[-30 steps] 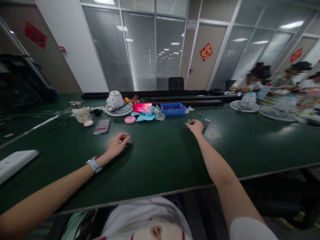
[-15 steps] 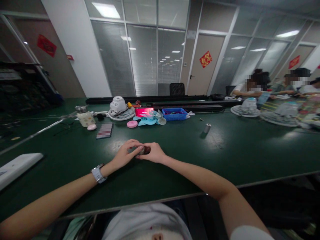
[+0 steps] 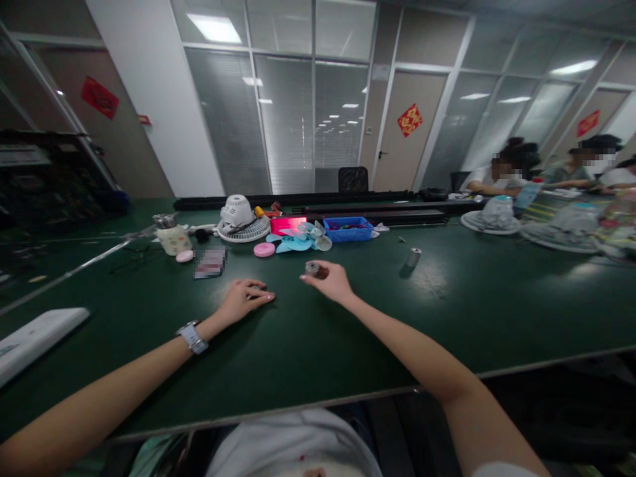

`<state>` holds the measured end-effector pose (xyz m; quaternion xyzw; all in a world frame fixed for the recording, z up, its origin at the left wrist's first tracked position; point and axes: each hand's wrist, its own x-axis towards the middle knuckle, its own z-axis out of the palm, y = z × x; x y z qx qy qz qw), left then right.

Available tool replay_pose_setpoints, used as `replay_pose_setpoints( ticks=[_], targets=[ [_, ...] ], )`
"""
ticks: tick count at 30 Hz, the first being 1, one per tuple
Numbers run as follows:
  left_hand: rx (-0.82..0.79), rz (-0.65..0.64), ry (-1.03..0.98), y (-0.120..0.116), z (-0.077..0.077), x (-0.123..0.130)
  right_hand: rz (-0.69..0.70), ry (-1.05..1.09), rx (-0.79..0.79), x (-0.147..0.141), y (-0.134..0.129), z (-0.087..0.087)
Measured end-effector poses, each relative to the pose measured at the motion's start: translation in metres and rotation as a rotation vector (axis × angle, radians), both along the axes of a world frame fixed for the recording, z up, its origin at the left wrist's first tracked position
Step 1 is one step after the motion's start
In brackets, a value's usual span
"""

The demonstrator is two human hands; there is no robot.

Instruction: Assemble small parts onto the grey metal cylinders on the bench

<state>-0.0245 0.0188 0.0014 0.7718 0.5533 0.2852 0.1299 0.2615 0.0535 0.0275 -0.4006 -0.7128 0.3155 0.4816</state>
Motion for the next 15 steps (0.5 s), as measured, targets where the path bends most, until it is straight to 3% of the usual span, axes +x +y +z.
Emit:
replay_pose_setpoints(
  ticks=[1, 4, 6, 9, 11, 13, 15],
  targets=[
    [-0.001, -0.012, 0.013, 0.0, -0.003, 0.0, -0.121, 0.011, 0.037, 0.019, 0.016, 0.003],
    [0.009, -0.043, 0.021, 0.0, -0.006, 0.002, -0.665, -0.131, 0.113, 0.083, 0.058, 0.008],
    [0.005, -0.044, 0.021, -0.002, -0.005, 0.004, -0.884, -0.253, 0.069, 0.122, 0.076, 0.004],
    [0.015, -0.026, 0.003, -0.004, -0.001, 0.006, -0.943, -0.385, -0.054, 0.161, 0.087, -0.011],
    [0.032, -0.019, -0.039, -0.005, 0.002, 0.006, -0.933, -0.411, -0.106, 0.169, 0.088, -0.02],
    [0.05, 0.01, -0.103, -0.005, 0.005, 0.007, -0.988, -0.416, -0.045, 0.161, 0.083, -0.021],
    [0.06, 0.074, -0.167, -0.004, 0.006, 0.008, -1.002, -0.447, 0.137, 0.135, 0.071, -0.015]
  ],
)
